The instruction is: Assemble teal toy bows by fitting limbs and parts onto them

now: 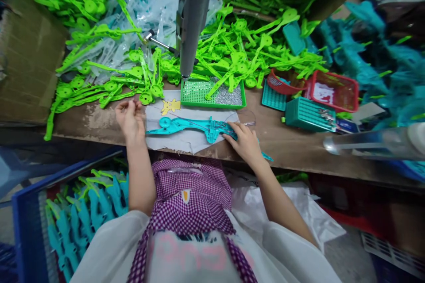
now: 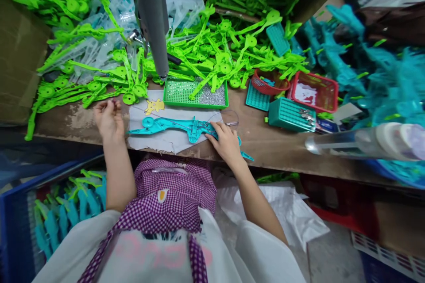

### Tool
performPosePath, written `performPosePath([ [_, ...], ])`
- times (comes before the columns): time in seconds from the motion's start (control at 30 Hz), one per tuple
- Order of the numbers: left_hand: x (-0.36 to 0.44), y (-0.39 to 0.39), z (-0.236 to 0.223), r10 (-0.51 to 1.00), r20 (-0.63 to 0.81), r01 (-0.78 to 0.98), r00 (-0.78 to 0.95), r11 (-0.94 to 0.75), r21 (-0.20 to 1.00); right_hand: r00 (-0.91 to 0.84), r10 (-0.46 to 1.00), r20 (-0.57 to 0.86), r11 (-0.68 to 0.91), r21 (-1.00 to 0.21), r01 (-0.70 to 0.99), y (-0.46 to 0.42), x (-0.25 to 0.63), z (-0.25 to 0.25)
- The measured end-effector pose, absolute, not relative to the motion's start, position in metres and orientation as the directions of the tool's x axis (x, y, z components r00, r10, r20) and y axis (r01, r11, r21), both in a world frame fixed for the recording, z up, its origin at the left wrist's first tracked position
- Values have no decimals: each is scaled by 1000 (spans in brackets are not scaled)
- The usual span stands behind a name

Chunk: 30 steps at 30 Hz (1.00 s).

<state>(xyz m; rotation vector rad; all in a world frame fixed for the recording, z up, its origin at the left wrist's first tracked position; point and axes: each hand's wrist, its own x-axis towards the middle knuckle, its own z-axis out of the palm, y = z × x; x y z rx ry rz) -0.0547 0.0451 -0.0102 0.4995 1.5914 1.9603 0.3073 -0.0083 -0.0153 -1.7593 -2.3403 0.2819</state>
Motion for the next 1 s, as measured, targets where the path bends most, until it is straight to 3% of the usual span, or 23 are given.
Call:
performPosePath([
  [0.13, -37, 79, -9, 663, -114, -378, -739, -269, 886, -256, 967, 18, 252, -246, 936, -8, 310, -13],
  [0.23, -32, 84, -17, 665, -164, -447, -729, -280, 849, -325, 946, 16, 315, -299, 901, -4, 318, -13],
  [0.33, -38, 79, -27, 650, -176, -432, -739, -256, 865, -439, 897, 51, 426, -363, 829, 0, 329, -9],
  [0.43, -44, 76, -35, 678, -136, -382, -723, -227, 896, -491, 867, 85, 488, -351, 799, 3, 332, 5],
  [0.57, -46, 77, -40, 739, -84, -329, -669, -192, 925, -376, 915, 144, 402, -386, 831, 23, 336, 29],
  [0.67, -55, 73, -37, 782, 10, -210, -623, -180, 961, -55, 991, 122, 101, -417, 903, 50, 358, 33],
  [0.77, -77, 61, -33, 842, 112, -27, -528, -148, 989, 210, 965, 157, -132, -401, 907, 71, 390, 25],
  [0.9, -109, 40, -36, 888, 201, 276, -413, -88, 957, 145, 972, 184, -77, -334, 939, 69, 405, 21],
  [1.0, -120, 32, -43, 909, 217, 431, -356, -47, 901, 182, 922, 340, -46, -371, 927, 47, 378, 27],
])
